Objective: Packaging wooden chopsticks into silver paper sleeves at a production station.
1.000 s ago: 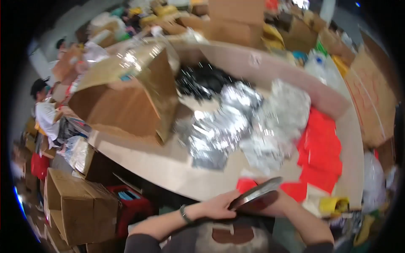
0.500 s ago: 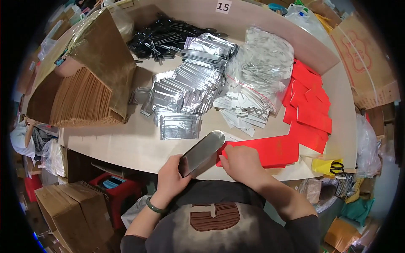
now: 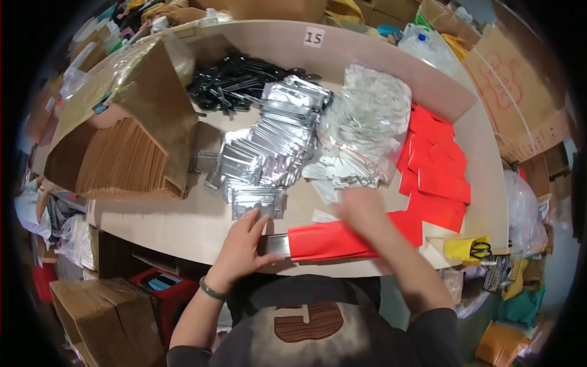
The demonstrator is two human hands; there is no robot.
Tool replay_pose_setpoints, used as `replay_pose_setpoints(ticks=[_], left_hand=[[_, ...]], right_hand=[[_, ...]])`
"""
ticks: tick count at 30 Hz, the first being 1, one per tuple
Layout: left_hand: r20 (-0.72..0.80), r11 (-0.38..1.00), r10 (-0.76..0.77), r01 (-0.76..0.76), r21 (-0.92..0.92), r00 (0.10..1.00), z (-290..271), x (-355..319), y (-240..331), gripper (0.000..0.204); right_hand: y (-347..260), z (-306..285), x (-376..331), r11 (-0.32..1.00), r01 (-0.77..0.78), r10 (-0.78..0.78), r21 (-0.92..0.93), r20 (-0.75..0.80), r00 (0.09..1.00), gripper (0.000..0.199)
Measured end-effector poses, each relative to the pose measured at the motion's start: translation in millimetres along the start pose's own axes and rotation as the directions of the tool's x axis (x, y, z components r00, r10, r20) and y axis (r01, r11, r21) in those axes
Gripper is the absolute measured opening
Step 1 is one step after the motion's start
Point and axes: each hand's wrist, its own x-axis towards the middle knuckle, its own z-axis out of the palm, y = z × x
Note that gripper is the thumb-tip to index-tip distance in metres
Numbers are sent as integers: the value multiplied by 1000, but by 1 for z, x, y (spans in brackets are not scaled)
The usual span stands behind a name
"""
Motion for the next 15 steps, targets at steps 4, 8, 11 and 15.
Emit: replay_pose_setpoints(ticks=[4,8,11,15], left_hand=[[-57,996,-94,94,-5,994,0,19,2,69],[-417,992,-126,115,-52,900,-64,2,-27,40],[-723,937,-83,302,178,686,-144,-10,-74,23],[-621,694,-460,693,194,635,-186,5,-135,20]], right_hand=[[74,25,14,969,-43,17,-244,-108,994,15],[56,3,-4,970,29,-74,-242,-180,981,10],[17,-16,5,982,143,-167,-125,-205,964,13],[-80,36,49,877,413,-383,246,-161,910,16]])
